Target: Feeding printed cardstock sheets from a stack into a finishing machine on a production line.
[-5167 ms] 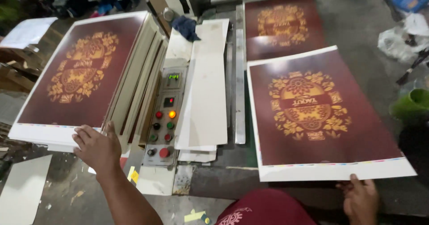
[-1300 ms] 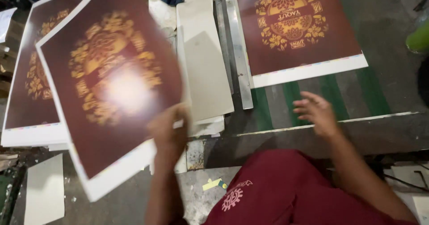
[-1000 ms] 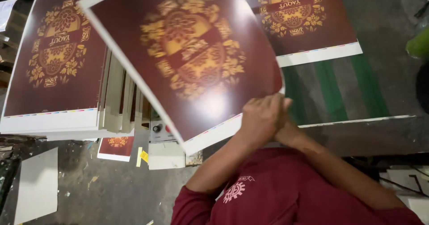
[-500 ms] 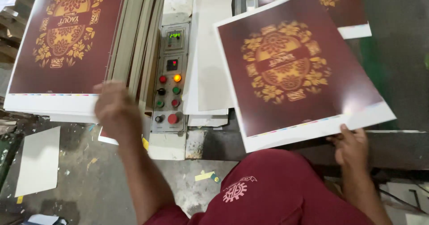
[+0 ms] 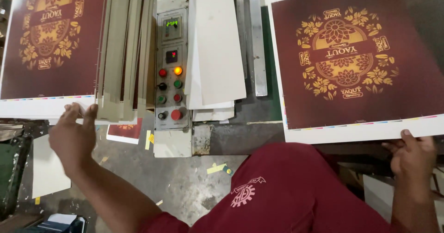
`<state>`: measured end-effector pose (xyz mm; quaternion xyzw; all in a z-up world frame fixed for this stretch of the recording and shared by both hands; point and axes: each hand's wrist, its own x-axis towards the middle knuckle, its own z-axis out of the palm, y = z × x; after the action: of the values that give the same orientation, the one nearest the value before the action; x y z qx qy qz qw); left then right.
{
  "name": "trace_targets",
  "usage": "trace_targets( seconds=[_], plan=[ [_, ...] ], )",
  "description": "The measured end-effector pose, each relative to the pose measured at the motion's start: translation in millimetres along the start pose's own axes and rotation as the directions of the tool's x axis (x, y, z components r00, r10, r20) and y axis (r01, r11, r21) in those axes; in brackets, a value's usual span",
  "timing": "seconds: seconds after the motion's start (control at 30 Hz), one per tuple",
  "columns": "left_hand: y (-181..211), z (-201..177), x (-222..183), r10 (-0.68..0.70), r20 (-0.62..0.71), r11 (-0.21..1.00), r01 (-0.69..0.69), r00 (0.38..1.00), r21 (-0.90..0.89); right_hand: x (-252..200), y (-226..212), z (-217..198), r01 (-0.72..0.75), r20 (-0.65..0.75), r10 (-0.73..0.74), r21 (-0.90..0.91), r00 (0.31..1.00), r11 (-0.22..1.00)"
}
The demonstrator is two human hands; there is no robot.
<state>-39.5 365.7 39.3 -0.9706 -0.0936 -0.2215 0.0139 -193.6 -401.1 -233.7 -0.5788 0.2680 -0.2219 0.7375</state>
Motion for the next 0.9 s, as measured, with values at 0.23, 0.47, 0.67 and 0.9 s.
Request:
trace_targets(
  seconds=[0.23,0.47,0.67,0.9],
  plan=[
    [-19.2,-13.6,21.1,0.156,-0.110,0.961,-0.126,0.982,0.245,8.2,26.1,-2.1,-0.035,0.029,0.035,0.006,0.999,0.999],
    [25.7,-35.3,34.9,0.261,-0.389,0.918,-0.103,0.883,0.382,46.9,27.1,50.4,-0.094,0.095,0.092,0.017,0.991,0.995],
    [95.0,-9.2,7.3,0.329,-0.416,0.924,-0.379,0.848,-0.042,90.6,26.7,71.5,-0.210,0.109,0.207,0.014,0.972,0.978],
    [209.8,-18.7,-34.6,0.217,-0.356,0.854,-0.354,0.909,-0.381,58.9,24.2,98.3,-0.298,0.067,0.309,-0.137,0.949,0.945]
  ],
)
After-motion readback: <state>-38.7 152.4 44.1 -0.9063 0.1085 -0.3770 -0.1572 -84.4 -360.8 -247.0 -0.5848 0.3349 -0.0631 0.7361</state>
